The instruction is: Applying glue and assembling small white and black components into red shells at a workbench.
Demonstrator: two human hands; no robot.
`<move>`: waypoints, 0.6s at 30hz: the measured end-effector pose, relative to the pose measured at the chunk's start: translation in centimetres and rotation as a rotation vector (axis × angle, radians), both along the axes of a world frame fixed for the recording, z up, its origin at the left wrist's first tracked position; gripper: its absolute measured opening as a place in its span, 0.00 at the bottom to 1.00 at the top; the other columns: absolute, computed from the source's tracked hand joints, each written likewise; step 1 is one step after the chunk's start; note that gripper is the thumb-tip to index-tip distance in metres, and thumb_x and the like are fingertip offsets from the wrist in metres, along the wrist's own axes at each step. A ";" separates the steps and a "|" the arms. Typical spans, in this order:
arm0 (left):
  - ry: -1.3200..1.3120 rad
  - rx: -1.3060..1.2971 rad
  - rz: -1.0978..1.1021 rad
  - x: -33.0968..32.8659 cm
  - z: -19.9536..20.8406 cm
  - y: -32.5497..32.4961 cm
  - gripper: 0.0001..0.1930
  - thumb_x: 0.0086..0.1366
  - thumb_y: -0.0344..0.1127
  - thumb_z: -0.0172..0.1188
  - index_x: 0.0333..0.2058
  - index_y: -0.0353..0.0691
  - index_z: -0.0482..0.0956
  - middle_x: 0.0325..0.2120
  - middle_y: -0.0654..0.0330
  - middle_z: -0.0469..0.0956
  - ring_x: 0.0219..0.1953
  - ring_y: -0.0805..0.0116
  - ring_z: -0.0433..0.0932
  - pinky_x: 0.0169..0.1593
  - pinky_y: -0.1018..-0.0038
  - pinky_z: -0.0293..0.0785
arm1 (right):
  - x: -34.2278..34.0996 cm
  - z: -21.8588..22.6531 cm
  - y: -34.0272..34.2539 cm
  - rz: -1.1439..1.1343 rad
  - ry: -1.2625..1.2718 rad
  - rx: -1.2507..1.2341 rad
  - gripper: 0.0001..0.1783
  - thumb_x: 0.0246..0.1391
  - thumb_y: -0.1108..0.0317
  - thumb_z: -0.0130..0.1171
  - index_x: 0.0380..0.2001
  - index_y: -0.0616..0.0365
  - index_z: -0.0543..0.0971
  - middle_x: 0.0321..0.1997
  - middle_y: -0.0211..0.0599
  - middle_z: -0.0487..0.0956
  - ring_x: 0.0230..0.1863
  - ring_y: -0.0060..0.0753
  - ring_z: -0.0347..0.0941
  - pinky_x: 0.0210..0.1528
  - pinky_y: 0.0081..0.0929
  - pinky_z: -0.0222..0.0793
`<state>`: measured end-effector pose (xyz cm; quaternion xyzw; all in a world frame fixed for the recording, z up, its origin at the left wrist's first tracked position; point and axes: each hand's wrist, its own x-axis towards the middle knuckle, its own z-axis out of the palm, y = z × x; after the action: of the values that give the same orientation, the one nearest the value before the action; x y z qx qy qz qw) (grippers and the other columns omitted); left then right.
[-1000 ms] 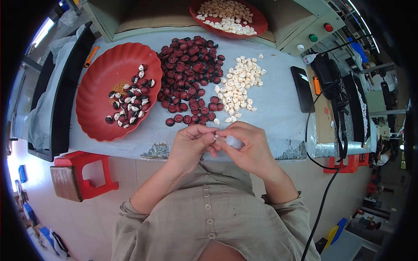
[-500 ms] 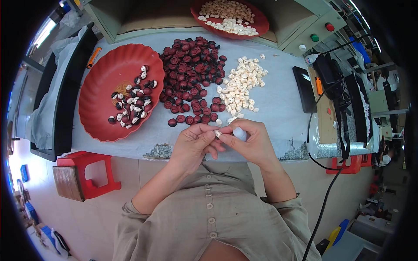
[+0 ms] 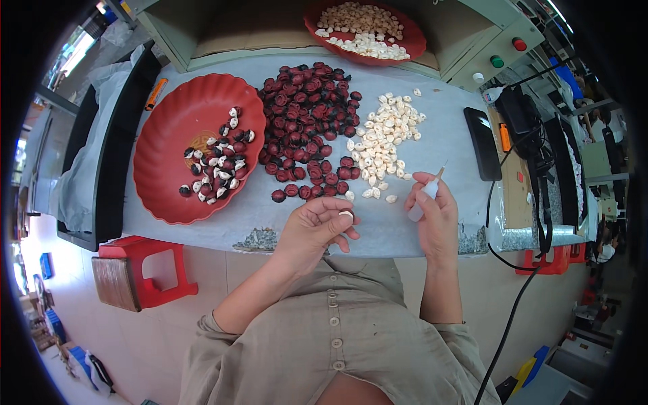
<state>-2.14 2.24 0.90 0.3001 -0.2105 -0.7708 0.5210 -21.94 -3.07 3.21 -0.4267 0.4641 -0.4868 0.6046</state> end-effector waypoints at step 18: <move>-0.576 -0.377 0.467 3.4 3.7 0.9 0.12 0.56 0.22 0.48 0.40 0.32 0.63 0.33 0.53 0.71 0.29 0.71 0.73 0.31 0.79 0.72 | -0.5 -2.4 0.7 -0.055 -0.098 -0.147 0.18 0.43 0.73 0.56 0.39 0.62 0.65 0.32 0.34 0.71 0.31 0.20 0.66 0.35 0.17 0.63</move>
<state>1.27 3.11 4.63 0.4426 -0.4116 -0.4642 0.6475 -22.44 -2.39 0.86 -0.4327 0.4084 -0.5563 0.5801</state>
